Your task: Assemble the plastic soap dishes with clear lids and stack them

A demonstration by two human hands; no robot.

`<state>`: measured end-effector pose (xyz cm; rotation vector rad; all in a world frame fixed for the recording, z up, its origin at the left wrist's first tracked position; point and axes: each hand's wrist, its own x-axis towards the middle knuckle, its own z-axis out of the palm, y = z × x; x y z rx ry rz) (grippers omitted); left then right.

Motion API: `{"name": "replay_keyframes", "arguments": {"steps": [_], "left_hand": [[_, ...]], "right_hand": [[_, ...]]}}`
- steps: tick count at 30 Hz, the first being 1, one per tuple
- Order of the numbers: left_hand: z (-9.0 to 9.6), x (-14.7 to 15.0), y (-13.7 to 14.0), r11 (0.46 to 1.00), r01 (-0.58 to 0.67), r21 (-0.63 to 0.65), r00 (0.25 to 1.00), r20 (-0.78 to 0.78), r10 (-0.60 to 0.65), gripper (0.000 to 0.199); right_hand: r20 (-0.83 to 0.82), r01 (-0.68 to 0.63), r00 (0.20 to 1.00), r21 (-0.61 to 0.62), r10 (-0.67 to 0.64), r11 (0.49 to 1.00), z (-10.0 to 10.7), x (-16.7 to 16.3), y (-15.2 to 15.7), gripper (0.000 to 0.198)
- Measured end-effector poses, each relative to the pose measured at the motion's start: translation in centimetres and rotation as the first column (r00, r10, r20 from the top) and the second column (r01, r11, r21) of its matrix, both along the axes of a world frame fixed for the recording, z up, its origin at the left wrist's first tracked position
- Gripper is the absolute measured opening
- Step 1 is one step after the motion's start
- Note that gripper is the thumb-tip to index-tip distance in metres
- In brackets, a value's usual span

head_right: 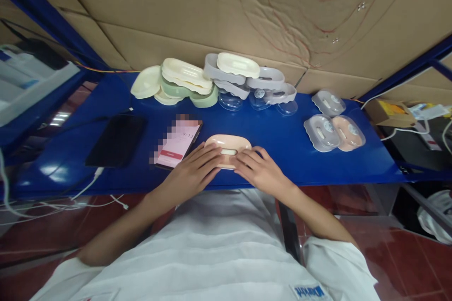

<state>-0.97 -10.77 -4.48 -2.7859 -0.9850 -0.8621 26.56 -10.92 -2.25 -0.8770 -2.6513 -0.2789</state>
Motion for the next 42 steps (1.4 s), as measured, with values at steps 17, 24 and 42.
{"name": "replay_keyframes", "arguments": {"steps": [17, 24, 42], "left_hand": [[0.1, 0.0, 0.0, 1.000, 0.016, 0.017, 1.000, -0.013, -0.015, 0.028], [0.0, -0.1, 0.0, 1.000, 0.013, 0.016, 1.000, -0.024, -0.013, 0.028], [0.3, -0.1, 0.1, 0.999, 0.031, -0.021, 0.999, -0.018, -0.032, 0.028]], "right_hand": [[-0.054, 0.284, 0.951, -0.233, -0.304, 0.930, 6.4, -14.0, 19.7, 0.039], [-0.220, 0.217, 0.923, -0.379, -0.316, 0.899, 7.2, -12.9, 21.6, 0.021], [0.066, 0.281, 0.960, -0.177, -0.273, 0.943, 6.8, -10.7, 13.4, 0.033]]}}
